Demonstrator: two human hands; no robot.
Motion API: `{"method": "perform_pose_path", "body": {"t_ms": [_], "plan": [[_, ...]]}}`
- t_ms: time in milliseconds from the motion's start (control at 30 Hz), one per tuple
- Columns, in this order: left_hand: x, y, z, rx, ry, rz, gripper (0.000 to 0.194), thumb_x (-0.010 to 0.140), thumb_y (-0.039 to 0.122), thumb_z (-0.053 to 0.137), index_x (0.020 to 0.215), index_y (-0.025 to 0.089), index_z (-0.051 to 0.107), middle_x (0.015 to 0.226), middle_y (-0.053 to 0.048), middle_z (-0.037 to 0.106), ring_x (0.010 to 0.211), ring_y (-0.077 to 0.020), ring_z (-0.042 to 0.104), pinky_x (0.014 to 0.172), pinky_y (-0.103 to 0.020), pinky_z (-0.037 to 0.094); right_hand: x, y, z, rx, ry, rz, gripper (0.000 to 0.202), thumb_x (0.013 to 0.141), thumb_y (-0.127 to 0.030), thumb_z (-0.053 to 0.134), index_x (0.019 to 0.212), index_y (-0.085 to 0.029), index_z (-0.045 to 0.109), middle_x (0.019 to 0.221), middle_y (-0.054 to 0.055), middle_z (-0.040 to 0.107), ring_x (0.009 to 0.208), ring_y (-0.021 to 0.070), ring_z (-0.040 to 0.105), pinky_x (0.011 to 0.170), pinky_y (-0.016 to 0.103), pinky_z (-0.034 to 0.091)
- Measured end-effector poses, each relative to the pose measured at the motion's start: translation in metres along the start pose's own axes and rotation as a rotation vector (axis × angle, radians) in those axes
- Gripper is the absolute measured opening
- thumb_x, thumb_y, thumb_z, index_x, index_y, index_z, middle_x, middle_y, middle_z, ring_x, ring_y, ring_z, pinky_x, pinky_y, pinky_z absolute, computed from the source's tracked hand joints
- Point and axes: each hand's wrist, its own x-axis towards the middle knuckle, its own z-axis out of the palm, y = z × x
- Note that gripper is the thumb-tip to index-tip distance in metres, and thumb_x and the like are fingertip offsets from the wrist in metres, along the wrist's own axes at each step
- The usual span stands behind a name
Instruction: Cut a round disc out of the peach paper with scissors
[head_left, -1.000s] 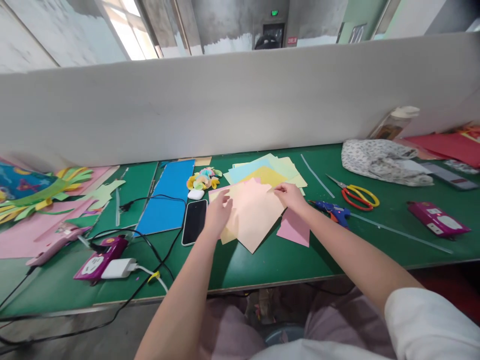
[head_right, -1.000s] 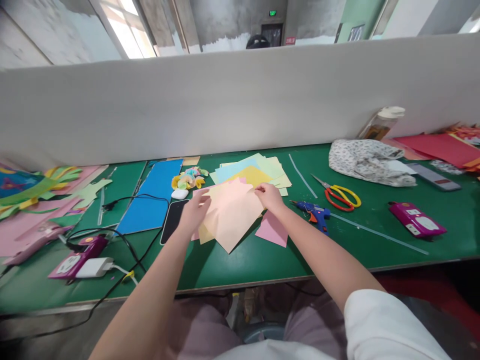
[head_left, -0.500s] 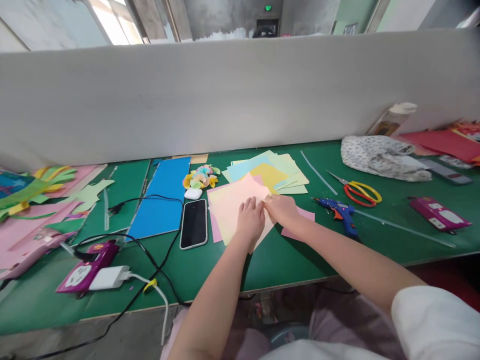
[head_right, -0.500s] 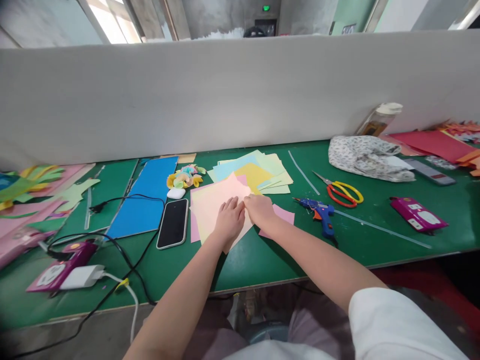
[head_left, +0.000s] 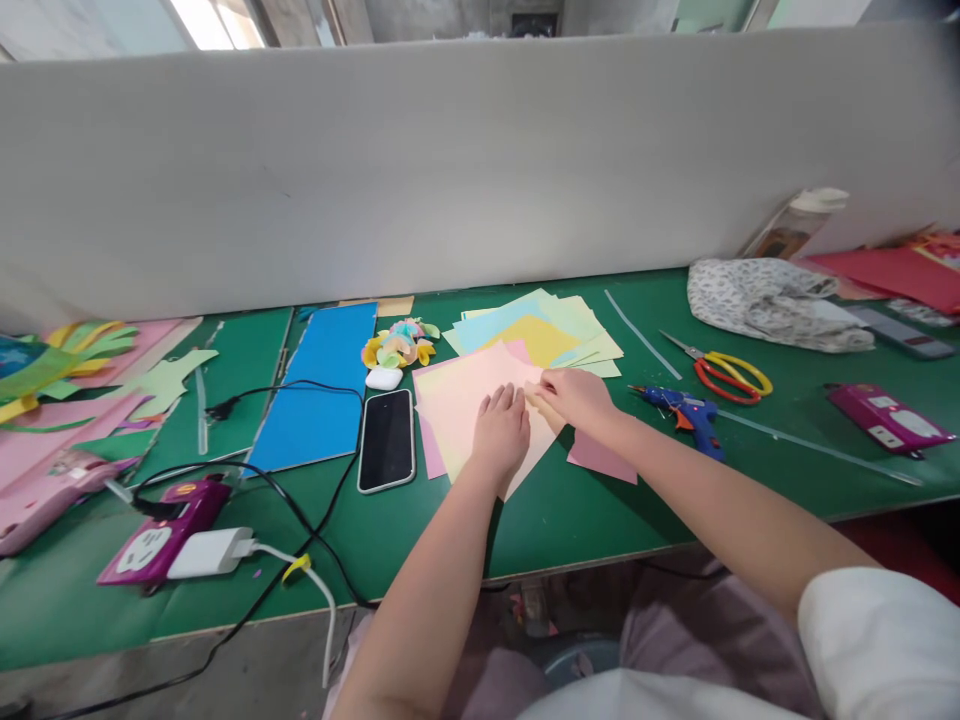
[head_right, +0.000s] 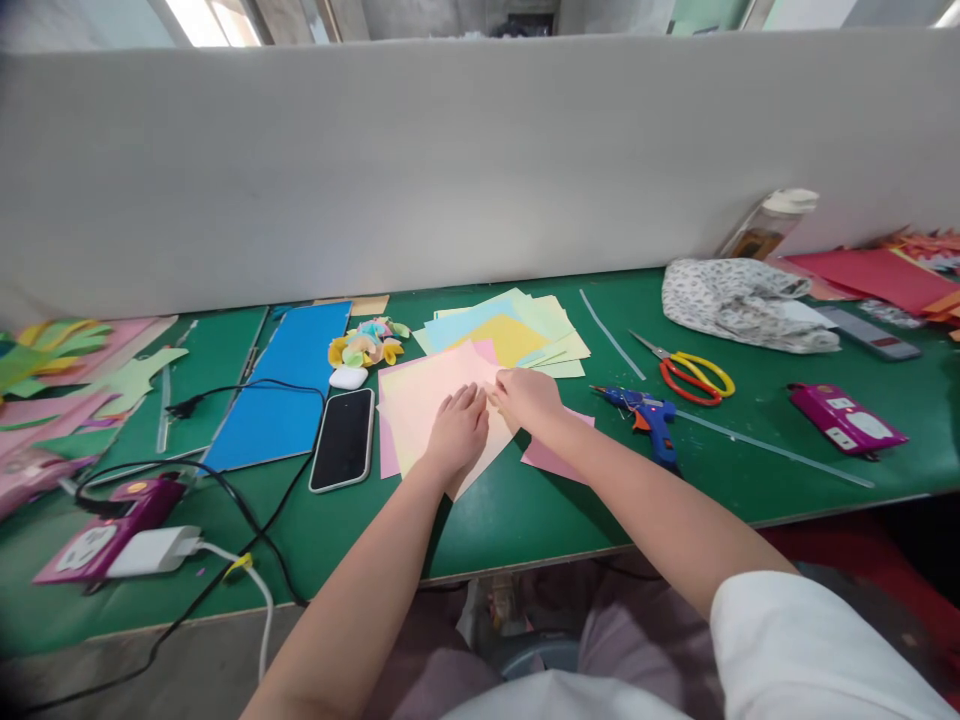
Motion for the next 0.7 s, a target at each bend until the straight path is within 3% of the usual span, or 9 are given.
{"method": "perform_pose_path", "body": {"t_ms": [200, 400, 500, 600, 700], "plan": [[-0.001, -0.004, -0.011, 0.022, -0.016, -0.01, 0.043, 0.103, 0.04, 0.073, 0.141, 0.02, 0.065, 0.144, -0.013, 0.067, 0.123, -0.0293, 0.07, 0.102, -0.053, 0.062, 0.01, 0.015, 0.002, 0.142, -0.042, 0.088, 0.031, 0.108, -0.035, 0.072, 0.135, -0.019, 0.071, 0.137, 0.011, 0.073, 0.114, 0.0273, 0.075, 0.097, 0.048, 0.066], [-0.009, -0.006, -0.024, 0.053, -0.043, -0.103, 0.044, 0.104, 0.036, 0.072, 0.144, 0.02, 0.065, 0.155, -0.014, 0.062, 0.142, -0.0344, 0.061, 0.117, -0.062, 0.052, 0.008, 0.026, 0.032, 0.259, -0.052, 0.19, 0.034, 0.107, -0.035, 0.073, 0.137, -0.019, 0.07, 0.139, 0.011, 0.072, 0.114, 0.028, 0.075, 0.095, 0.048, 0.066], [-0.011, -0.004, -0.024, 0.039, -0.083, -0.103, 0.043, 0.104, 0.036, 0.072, 0.144, 0.02, 0.065, 0.155, -0.014, 0.062, 0.141, -0.0342, 0.062, 0.117, -0.062, 0.053, 0.002, 0.028, 0.042, 0.261, -0.057, 0.192, 0.035, 0.107, -0.035, 0.074, 0.138, -0.018, 0.069, 0.138, 0.011, 0.072, 0.113, 0.0282, 0.076, 0.094, 0.048, 0.067], [-0.011, -0.002, -0.023, 0.018, -0.127, -0.07, 0.045, 0.104, 0.037, 0.072, 0.146, 0.021, 0.064, 0.157, -0.014, 0.061, 0.14, -0.0335, 0.063, 0.116, -0.061, 0.054, -0.002, 0.027, 0.038, 0.207, -0.038, 0.161, 0.034, 0.108, -0.035, 0.073, 0.137, -0.018, 0.069, 0.137, 0.011, 0.073, 0.113, 0.0277, 0.076, 0.094, 0.048, 0.067], [-0.011, -0.003, -0.023, 0.007, -0.164, -0.063, 0.041, 0.111, 0.031, 0.058, 0.151, 0.022, 0.063, 0.162, -0.017, 0.058, 0.149, -0.034, 0.057, 0.121, -0.058, 0.048, -0.007, 0.02, 0.029, 0.104, 0.007, 0.095, 0.031, 0.108, -0.035, 0.072, 0.135, -0.019, 0.07, 0.136, 0.011, 0.073, 0.112, 0.027, 0.076, 0.095, 0.048, 0.066]]}}
